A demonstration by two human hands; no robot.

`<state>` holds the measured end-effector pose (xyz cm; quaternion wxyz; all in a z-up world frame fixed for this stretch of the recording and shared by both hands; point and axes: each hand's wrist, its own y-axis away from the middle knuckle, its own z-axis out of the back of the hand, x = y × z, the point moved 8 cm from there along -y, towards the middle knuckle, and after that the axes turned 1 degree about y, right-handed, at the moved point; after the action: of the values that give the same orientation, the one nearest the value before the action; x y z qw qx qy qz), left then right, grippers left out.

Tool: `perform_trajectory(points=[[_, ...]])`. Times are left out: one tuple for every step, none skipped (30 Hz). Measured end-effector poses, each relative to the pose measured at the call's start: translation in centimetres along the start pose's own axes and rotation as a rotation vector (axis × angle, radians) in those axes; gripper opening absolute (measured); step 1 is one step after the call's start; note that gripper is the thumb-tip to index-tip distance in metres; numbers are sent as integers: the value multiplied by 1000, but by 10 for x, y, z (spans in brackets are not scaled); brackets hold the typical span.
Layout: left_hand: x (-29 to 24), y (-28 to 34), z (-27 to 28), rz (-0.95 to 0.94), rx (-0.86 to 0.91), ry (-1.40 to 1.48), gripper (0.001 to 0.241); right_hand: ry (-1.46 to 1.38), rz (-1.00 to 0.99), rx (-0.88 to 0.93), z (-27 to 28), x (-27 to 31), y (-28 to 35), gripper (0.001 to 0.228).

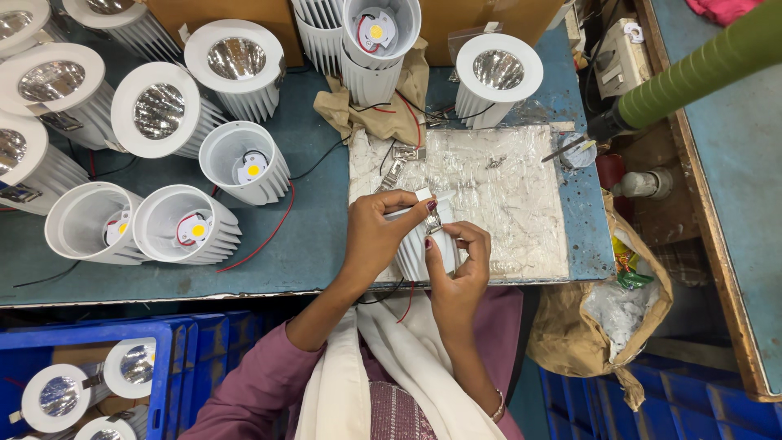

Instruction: The person assembles LED light fixtures by inserting a reflector into a white housing, attaching a metal bracket, and securing it with a power drill. The person repeats this process for multiple units, placing finished items into a blue crate.

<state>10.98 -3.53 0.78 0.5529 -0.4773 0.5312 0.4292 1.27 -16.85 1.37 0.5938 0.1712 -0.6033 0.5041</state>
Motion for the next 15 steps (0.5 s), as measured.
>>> perform_trajectory(points=[[0,0,0,1,-6,-14,17,-10,-1,-5,0,-1,0,27],[1,0,0,2,-11,-27,17,-5,-12,-8,0,-2,0,26],[3,-1,-1,1,-14,-40,16,2,-22,-14,0,-4,-1,26],[2,-1,0,-31,-22,-54,16,8,-32,-19,0,-5,-2,25],[0,-3,-1,-66,-18,-62,16,8,-25,-21,0,-5,-2,26],[-1,-4,-1,-102,-14,-70,16,8,-18,-23,-2,-5,-3,26],[1,-6,-4,-110,12,-109,18,26,-11,-45,1,-5,-4,26],[2,-7,-4,-120,37,-148,21,17,-28,-43,1,-7,-4,27],[6,-7,-2,-92,32,-219,20,17,-49,-58,1,-8,-4,27],[9,-5,3,-68,28,-292,21,33,-29,-29,0,-6,-4,26],[8,-3,5,-85,-1,-298,21,52,-10,-15,-1,-4,-5,26],[12,-2,8,-43,-11,-336,21,47,-6,-46,0,-3,-6,27],[11,-2,9,-50,-5,-313,24,37,-4,-82,2,-1,-6,28],[12,-1,7,-36,24,-210,23,28,-21,-75,7,0,-6,27],[16,2,11,-7,-1,-203,21,9,-39,-58,6,1,-4,26]])
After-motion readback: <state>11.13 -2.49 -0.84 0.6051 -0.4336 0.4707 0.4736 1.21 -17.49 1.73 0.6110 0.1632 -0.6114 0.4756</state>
